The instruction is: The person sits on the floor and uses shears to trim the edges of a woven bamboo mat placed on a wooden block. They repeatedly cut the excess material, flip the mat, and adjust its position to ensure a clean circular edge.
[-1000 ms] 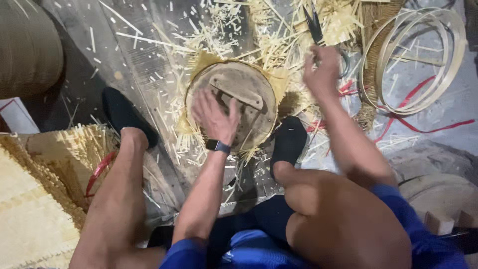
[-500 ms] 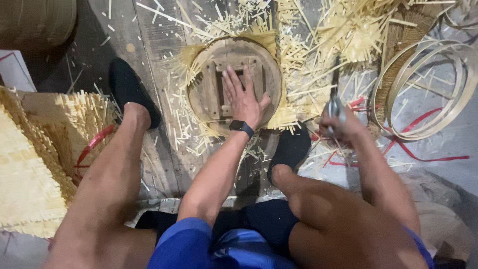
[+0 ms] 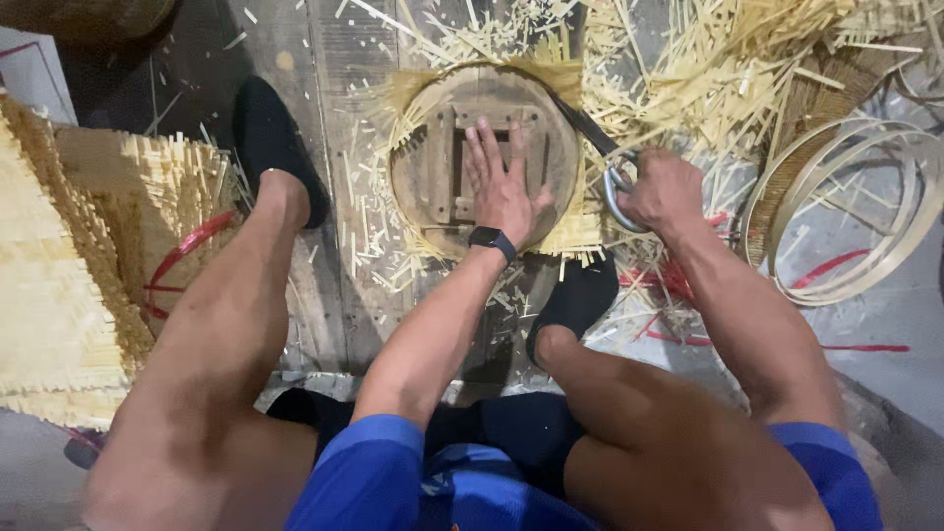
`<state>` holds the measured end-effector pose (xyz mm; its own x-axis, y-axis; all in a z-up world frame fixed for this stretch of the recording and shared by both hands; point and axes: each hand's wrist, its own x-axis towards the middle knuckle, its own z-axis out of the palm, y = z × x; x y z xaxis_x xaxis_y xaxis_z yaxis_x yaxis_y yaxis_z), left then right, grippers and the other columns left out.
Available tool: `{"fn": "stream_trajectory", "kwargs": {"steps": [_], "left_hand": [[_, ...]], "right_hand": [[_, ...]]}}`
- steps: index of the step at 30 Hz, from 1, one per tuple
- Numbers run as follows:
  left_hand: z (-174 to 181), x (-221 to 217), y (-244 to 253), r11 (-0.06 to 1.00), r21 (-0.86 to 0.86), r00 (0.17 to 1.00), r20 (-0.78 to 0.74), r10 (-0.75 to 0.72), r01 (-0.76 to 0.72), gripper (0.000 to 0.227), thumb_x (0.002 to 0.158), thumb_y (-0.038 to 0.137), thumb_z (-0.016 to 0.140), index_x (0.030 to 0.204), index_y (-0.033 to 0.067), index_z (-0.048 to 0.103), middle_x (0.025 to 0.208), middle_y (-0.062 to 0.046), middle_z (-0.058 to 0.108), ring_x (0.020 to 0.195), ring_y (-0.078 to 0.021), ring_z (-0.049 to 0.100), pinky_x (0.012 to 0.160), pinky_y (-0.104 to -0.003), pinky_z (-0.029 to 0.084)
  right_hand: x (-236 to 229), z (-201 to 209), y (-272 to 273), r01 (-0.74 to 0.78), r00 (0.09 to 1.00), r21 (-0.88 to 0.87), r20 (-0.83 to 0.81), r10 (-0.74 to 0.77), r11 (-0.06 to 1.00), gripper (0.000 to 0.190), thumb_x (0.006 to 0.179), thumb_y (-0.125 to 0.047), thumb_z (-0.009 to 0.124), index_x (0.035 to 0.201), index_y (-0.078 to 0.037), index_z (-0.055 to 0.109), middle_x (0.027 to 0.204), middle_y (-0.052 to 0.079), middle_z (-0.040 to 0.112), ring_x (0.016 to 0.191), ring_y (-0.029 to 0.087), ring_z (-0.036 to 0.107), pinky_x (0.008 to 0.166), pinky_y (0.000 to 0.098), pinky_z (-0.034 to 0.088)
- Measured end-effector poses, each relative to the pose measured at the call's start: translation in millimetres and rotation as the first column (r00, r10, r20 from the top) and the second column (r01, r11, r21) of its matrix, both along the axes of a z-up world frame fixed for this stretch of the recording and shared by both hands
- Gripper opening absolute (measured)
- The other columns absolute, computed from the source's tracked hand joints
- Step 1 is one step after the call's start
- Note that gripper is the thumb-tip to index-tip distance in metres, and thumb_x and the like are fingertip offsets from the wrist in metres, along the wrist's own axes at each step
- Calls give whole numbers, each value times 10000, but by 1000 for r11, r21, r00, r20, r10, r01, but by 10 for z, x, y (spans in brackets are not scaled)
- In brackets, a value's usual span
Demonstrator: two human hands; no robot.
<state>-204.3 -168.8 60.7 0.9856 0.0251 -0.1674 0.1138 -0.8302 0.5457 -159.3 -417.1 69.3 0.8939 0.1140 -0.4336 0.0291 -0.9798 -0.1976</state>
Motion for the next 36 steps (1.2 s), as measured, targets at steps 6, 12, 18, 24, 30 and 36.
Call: {"fn": "stream_trajectory", "kwargs": {"steps": [6,12,18,24,30,36], "left_hand": [[5,29,-41,1000,11,1000,22,6,-6,1156,770,348,833,1640,160,95,1685,-264,-66,1568,-494,-32,1237,-655,151],[36,35,59,993,-6,992,53,-117,117,1157,737,298,829,1628,94,119,1700,-201,10,1555,-508,-24,1276,-616,110],[40,12,117,984,-53,984,58,-166,169,1138,717,277,835,1628,112,172,1712,-163,39,1567,-494,-6,1295,-560,95],[56,-3,136,981,-56,982,54,-181,184,1141,715,267,832,1629,107,169,1712,-154,39,1568,-488,-14,1294,-566,106],[24,-19,222,976,-90,980,23,-196,197,1154,710,296,851,1633,135,176,1716,-119,55,1579,-454,-10,1288,-557,114],[-46,-36,159,979,-83,980,86,-179,186,1132,717,278,850,1630,146,194,1719,-111,57,1583,-444,-8,1303,-547,123]], "right_hand": [[229,-46,113,-35,991,-29,126,38,999,430,842,-422,727,1063,-53,742,907,235,701,804,384,685,713,507,542],[163,-230,66,-85,976,15,200,80,996,446,868,-404,719,1092,-18,719,975,224,650,895,376,626,782,504,504],[-10,-289,59,-109,872,-101,469,144,989,618,787,-583,757,1005,-11,673,893,166,607,796,319,600,704,443,511],[34,-461,8,-17,994,-35,108,20,999,609,886,-584,751,967,17,700,833,172,626,702,308,612,641,465,509],[47,-961,-167,346,892,391,-418,-170,853,333,813,-325,757,1032,-75,741,862,138,730,683,239,679,639,386,548],[-280,-927,-248,268,924,488,-375,-77,831,376,915,-337,727,1069,5,699,874,262,697,744,369,652,698,487,525]]}}
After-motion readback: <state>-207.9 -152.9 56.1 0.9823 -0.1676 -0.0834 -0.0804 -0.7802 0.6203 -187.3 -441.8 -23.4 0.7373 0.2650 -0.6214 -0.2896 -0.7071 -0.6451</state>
